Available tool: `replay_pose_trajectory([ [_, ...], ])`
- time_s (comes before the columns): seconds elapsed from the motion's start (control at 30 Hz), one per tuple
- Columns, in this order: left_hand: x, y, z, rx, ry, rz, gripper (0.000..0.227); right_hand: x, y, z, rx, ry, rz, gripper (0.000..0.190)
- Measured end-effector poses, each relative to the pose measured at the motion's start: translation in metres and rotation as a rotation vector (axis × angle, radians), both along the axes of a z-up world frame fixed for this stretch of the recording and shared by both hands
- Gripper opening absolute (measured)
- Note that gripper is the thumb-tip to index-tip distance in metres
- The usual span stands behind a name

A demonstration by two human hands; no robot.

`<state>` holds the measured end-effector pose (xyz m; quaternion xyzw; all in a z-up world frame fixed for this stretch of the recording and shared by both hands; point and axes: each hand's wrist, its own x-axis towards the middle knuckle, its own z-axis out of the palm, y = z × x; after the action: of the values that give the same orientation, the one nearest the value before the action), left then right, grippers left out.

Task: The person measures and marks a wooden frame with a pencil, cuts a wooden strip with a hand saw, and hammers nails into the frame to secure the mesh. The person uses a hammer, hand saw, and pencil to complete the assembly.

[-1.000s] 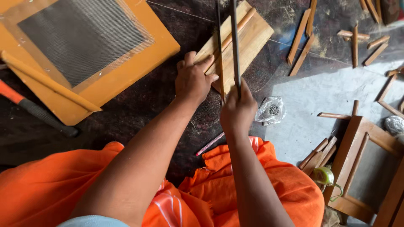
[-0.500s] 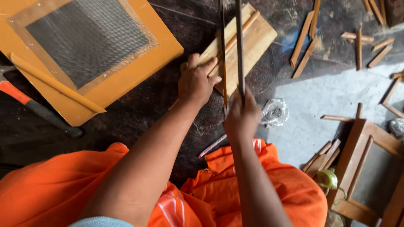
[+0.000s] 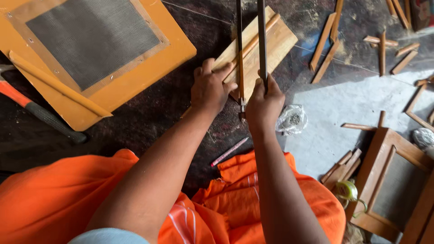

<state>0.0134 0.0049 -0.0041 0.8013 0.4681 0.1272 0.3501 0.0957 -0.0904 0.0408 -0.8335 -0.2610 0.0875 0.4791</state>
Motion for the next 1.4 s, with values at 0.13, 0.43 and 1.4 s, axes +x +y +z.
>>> replay_pose_trajectory([
  [0.13, 0.002, 0.003, -0.002, -0.024, -0.015, 0.037, 0.058, -0.015, -0.021, 0.023, -0.080, 0.109, 0.063, 0.027],
  [0.43, -0.010, -0.004, 0.001, 0.113, -0.096, -0.022, 0.069, 0.036, -0.219, 0.020, 0.476, 0.657, -0.238, 0.013],
  [1.4, -0.159, 0.048, 0.015, 0.128, 0.521, 0.321, 0.041, 0.189, -0.323, -0.101, 0.637, 1.014, -0.622, 0.048],
])
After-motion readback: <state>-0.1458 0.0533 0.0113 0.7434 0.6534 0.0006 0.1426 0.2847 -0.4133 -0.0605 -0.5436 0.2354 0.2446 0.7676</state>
